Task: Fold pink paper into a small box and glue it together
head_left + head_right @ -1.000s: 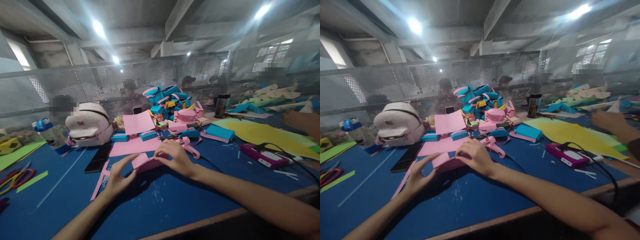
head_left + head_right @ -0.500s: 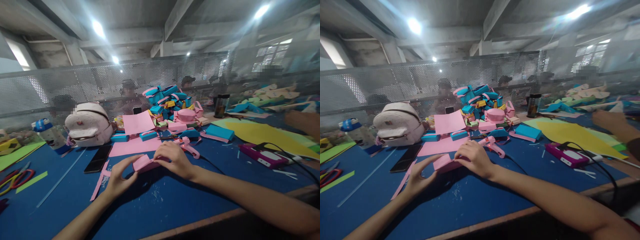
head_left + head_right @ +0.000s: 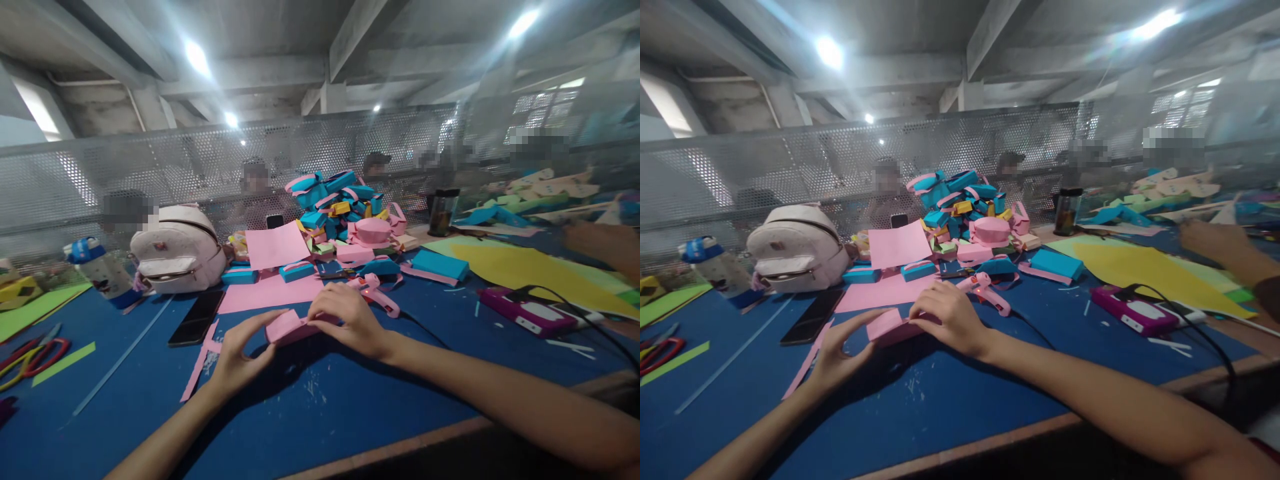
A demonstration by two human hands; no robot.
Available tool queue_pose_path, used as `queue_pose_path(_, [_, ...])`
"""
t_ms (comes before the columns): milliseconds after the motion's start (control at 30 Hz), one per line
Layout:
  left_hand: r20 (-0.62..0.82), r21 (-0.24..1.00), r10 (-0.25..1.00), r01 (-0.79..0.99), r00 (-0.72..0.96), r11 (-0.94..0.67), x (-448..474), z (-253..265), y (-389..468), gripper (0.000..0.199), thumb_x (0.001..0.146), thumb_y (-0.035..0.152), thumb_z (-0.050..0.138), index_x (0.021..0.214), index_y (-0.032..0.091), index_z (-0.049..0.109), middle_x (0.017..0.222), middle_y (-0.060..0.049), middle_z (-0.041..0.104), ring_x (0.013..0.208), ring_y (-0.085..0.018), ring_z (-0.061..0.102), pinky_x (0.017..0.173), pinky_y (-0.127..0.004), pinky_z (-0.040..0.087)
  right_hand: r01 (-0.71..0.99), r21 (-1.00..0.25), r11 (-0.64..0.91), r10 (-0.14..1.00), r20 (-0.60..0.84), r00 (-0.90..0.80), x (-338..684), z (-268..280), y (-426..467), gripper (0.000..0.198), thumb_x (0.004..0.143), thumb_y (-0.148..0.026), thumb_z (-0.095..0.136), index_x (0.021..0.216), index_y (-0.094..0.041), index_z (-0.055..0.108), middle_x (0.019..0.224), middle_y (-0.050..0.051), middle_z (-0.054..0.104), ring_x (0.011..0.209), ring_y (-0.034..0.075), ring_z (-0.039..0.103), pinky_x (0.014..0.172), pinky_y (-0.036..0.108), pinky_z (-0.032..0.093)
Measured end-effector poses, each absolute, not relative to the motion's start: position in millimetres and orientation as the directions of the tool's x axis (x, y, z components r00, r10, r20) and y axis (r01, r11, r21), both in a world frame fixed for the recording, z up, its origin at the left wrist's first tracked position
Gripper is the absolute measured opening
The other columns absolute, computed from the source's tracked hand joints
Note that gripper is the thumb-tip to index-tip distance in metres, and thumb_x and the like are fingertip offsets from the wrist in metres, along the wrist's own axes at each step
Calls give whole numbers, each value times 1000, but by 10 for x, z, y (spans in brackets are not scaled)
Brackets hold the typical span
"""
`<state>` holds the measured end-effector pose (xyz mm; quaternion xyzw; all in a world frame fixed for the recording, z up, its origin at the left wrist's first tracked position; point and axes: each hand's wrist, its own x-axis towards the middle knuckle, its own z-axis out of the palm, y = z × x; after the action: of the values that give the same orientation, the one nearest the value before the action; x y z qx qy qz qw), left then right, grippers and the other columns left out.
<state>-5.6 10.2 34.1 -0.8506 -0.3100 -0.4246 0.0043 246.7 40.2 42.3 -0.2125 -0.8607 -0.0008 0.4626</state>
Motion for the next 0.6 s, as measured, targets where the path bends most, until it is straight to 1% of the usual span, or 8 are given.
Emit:
queue_pose_path(167, [731, 248, 517, 533, 444, -809, -63, 323, 115, 44, 81, 10, 60, 124, 20, 59, 116, -7, 71, 106, -18, 68, 93, -25, 53, 357, -203, 912, 363, 805, -470, 2458, 438, 376, 5, 91, -26, 63, 91, -21, 64, 86, 2, 69, 84, 20, 56, 79, 35, 41])
queue_pose_path(300, [729, 240, 512, 531, 454, -813, -49, 323, 119, 43, 83, 12, 61, 125, 21, 58, 117, -7, 71, 107, -17, 68, 93, -25, 53, 335, -156, 929, 316, 806, -500, 2439, 443, 351, 7, 92, -24, 61, 98, -21, 63, 90, 2, 70, 85, 19, 55, 79, 33, 41])
queue_pose_path(400, [724, 238, 509, 523, 466, -818, -44, 324, 118, 44, 83, 12, 61, 126, 20, 57, 118, -8, 70, 108, -18, 67, 94, -26, 53, 346, -123, 930, 303, 789, -534, 2425, 430, 348, 8, 94, -24, 59, 98, -20, 64, 91, 3, 70, 86, 19, 56, 78, 34, 40])
queue_pose_path(600, [717, 244, 515, 524, 469, -816, -44, 325, 103, 45, 83, 12, 60, 127, 20, 57, 119, -8, 70, 109, -18, 67, 95, -26, 52, 369, -112, 923, 310, 785, -537, 2408, 410, 353, 10, 95, -26, 56, 96, -21, 65, 89, 3, 70, 85, 19, 56, 77, 34, 40])
